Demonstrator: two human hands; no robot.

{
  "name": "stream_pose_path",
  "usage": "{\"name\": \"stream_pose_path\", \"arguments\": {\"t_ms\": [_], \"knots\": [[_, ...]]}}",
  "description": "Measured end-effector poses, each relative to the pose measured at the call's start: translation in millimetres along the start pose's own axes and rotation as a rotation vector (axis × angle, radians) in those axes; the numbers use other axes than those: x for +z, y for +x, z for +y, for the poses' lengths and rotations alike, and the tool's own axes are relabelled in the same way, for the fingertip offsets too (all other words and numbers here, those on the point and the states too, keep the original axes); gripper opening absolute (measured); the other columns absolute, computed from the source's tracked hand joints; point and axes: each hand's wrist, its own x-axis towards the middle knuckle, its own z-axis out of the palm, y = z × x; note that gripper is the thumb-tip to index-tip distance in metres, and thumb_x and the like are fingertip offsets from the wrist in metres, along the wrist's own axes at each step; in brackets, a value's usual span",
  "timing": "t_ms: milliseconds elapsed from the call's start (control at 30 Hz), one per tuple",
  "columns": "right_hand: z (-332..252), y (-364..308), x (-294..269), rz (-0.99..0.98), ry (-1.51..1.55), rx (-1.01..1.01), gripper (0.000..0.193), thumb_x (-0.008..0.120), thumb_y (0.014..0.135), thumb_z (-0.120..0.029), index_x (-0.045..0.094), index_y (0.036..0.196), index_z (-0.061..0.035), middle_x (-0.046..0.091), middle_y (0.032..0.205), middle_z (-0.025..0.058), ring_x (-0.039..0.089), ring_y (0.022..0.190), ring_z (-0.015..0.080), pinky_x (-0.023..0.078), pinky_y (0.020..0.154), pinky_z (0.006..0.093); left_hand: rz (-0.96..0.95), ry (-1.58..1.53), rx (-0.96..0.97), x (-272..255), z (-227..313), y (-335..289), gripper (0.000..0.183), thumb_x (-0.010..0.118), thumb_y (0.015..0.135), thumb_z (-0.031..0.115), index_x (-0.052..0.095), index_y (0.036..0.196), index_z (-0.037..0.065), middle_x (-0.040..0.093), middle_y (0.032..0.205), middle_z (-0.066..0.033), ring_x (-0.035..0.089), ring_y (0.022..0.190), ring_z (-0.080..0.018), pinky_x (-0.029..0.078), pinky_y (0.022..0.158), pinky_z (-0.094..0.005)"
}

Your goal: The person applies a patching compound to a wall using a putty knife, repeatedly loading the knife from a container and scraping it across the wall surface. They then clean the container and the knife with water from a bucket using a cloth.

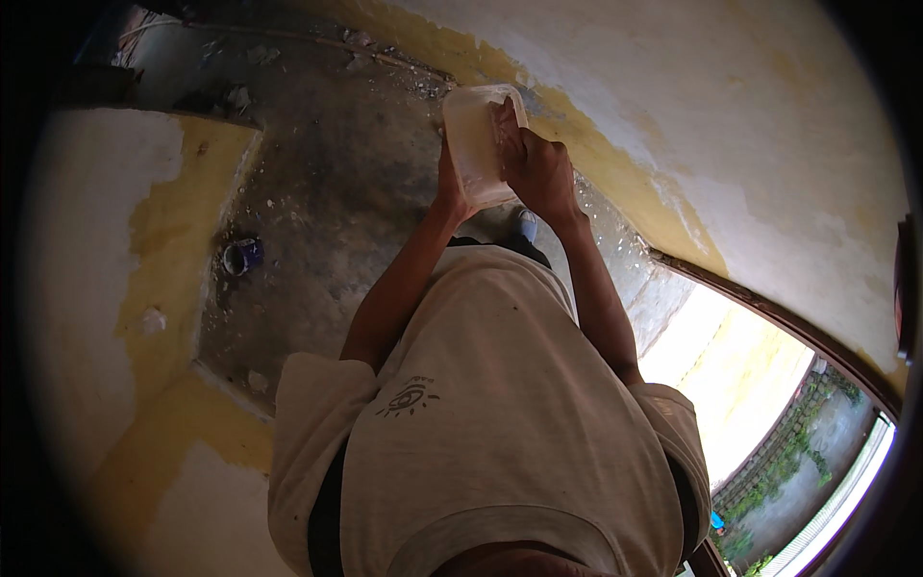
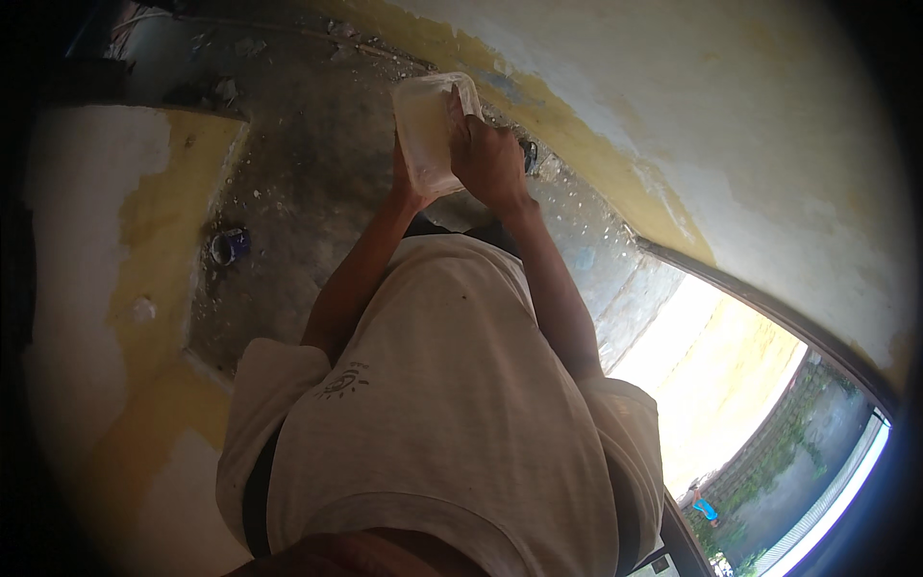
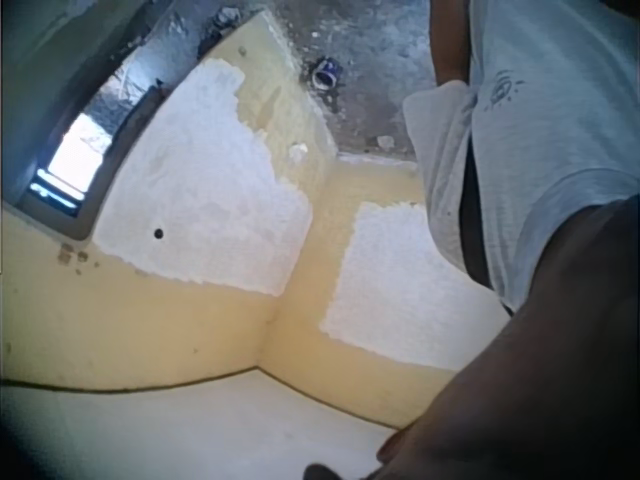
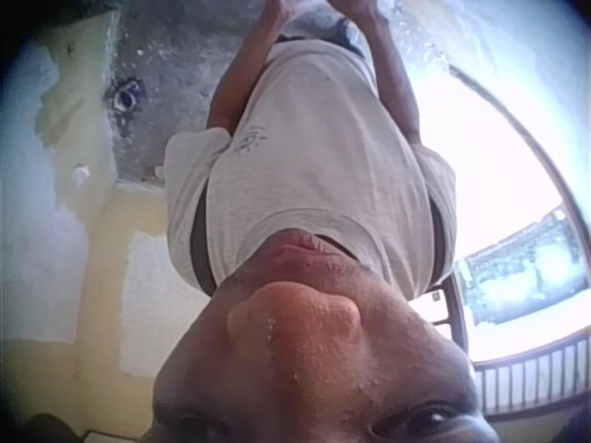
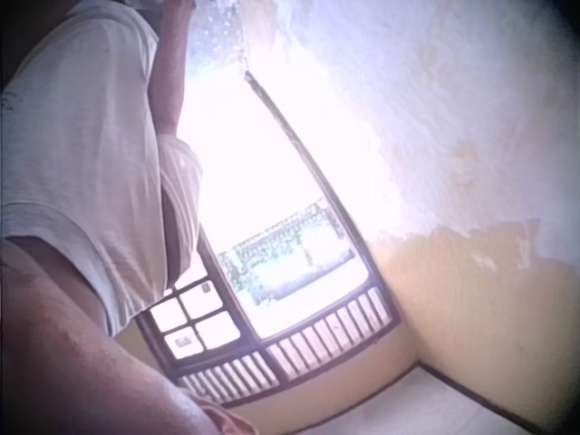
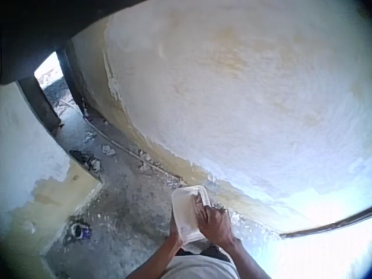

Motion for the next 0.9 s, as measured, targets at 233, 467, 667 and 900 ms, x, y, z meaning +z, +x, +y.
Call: {"name": "stream_pose_path", "arguments": {"t_ms": [233, 467, 667, 900], "knots": [[-18.3, 3.1, 19.3, -0.096, 0.016, -0.024, 0.024, 0.061, 0.09, -0.022, 0.067, 0.093, 0.0011, 0.065, 0.074, 0.0273, 0.066, 0.073, 0.0465, 0.055, 0.065, 0.0523, 0.033, 0.008, 0.011, -14.5, 9.5, -1.6, 0.065, 0.026, 0.104, 0.058, 0.041, 0.149, 0.013, 0.05, 0.147, -0.0059, 0.052, 0.131, -0.0249, 0.043, 0.11, -0.0429], [-27.8, 0.2, 30.2, -0.113, -0.188, -0.084, 0.026, 0.061, 0.088, -0.023, 0.067, 0.099, -0.0005, 0.068, 0.079, 0.0266, 0.068, 0.075, 0.0461, 0.056, 0.066, 0.0522, 0.014, -0.064, -0.041, -31.2, 17.0, -6.7, 0.069, 0.029, 0.101, 0.062, 0.038, 0.151, 0.016, 0.047, 0.148, -0.0071, 0.048, 0.134, -0.0282, 0.041, 0.11, -0.0486], [-25.3, -1.6, 37.1, -0.085, -0.157, 0.075, 0.027, 0.064, 0.09, -0.026, 0.066, 0.103, -0.0021, 0.067, 0.076, 0.0253, 0.067, 0.072, 0.0435, 0.054, 0.062, 0.0513, -0.033, -0.063, -0.034, -31.8, 24.7, -10.9, 0.071, 0.025, 0.1, 0.065, 0.041, 0.149, 0.015, 0.05, 0.145, -0.0077, 0.052, 0.131, -0.027, 0.045, 0.107, -0.0467], [-32.5, 1.0, 33.2, 0.094, -0.125, 0.068, 0.023, 0.063, 0.093, -0.026, 0.062, 0.091, -0.0026, 0.065, 0.071, 0.0241, 0.066, 0.068, 0.0445, 0.053, 0.061, 0.0507, -0.024, -0.036, 0.011, -54.4, 33.4, -13.2, 0.073, 0.025, 0.1, 0.067, 0.041, 0.149, 0.014, 0.051, 0.142, -0.0093, 0.051, 0.131, -0.0289, 0.044, 0.108, -0.05]]}}
